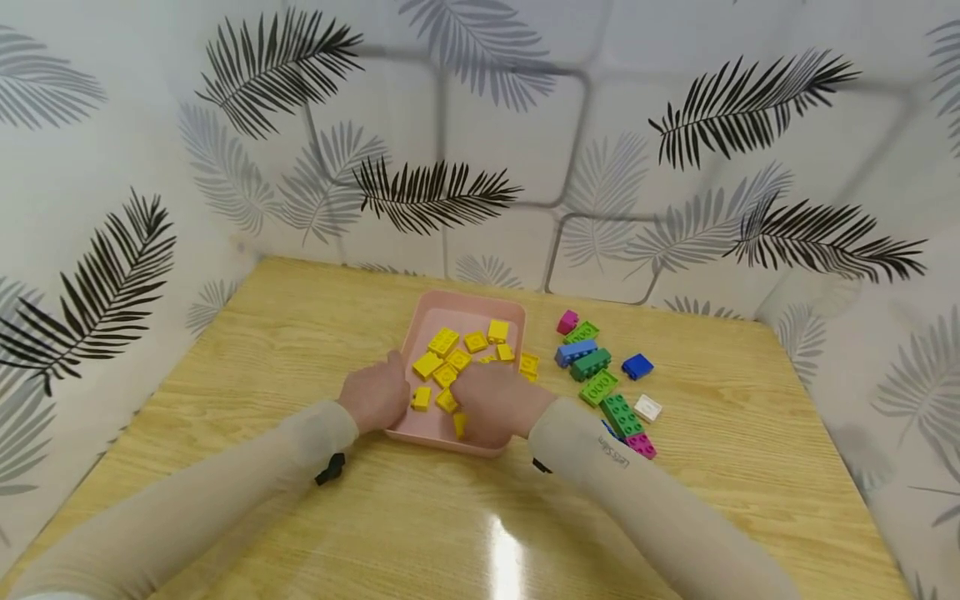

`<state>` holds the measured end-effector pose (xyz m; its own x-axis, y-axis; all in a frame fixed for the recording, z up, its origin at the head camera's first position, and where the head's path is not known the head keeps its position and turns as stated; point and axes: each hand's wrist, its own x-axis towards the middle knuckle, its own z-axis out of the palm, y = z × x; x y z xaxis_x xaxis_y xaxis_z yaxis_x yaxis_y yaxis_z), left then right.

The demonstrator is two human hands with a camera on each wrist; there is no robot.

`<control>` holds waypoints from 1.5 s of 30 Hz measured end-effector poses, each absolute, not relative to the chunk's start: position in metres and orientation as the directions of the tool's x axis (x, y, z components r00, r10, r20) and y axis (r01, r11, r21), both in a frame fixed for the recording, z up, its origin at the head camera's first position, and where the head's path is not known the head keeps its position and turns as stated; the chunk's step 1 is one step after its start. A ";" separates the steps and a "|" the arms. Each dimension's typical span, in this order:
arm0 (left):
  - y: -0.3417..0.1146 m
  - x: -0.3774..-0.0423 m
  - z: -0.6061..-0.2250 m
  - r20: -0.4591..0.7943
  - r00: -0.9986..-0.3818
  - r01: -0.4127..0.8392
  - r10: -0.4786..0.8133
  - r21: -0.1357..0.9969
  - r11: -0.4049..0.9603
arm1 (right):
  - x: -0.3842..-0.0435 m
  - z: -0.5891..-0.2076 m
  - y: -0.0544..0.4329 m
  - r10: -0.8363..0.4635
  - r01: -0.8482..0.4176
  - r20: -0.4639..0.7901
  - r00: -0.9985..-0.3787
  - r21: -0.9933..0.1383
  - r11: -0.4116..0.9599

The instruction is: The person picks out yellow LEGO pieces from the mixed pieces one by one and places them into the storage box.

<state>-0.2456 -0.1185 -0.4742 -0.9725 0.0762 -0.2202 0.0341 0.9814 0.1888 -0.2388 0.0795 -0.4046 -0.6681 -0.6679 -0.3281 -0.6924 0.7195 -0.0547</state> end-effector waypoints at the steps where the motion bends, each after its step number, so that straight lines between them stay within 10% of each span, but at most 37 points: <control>1: -0.119 -0.246 -0.474 -0.216 -0.973 0.036 0.076 0.186 0.982 | -0.240 -0.403 0.082 -0.672 -0.691 -0.305 -0.675 -0.058 0.720; 15: -0.118 -0.245 -0.475 -0.220 -0.972 0.039 0.081 0.188 0.981 | -0.262 -0.386 0.157 -0.620 -0.615 0.010 -0.785 -0.140 0.776; 45: -0.117 -0.242 -0.472 -0.207 -0.975 0.040 0.078 0.184 0.982 | -0.272 -0.434 0.178 -0.553 -0.546 -0.222 -0.803 -0.098 0.832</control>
<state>-0.2419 -0.1174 -0.4717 -0.9753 0.0783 -0.2066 0.0398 0.9821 0.1842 -0.2724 0.1779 -0.4337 -0.8029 -0.5533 -0.2219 -0.5462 0.8319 -0.0980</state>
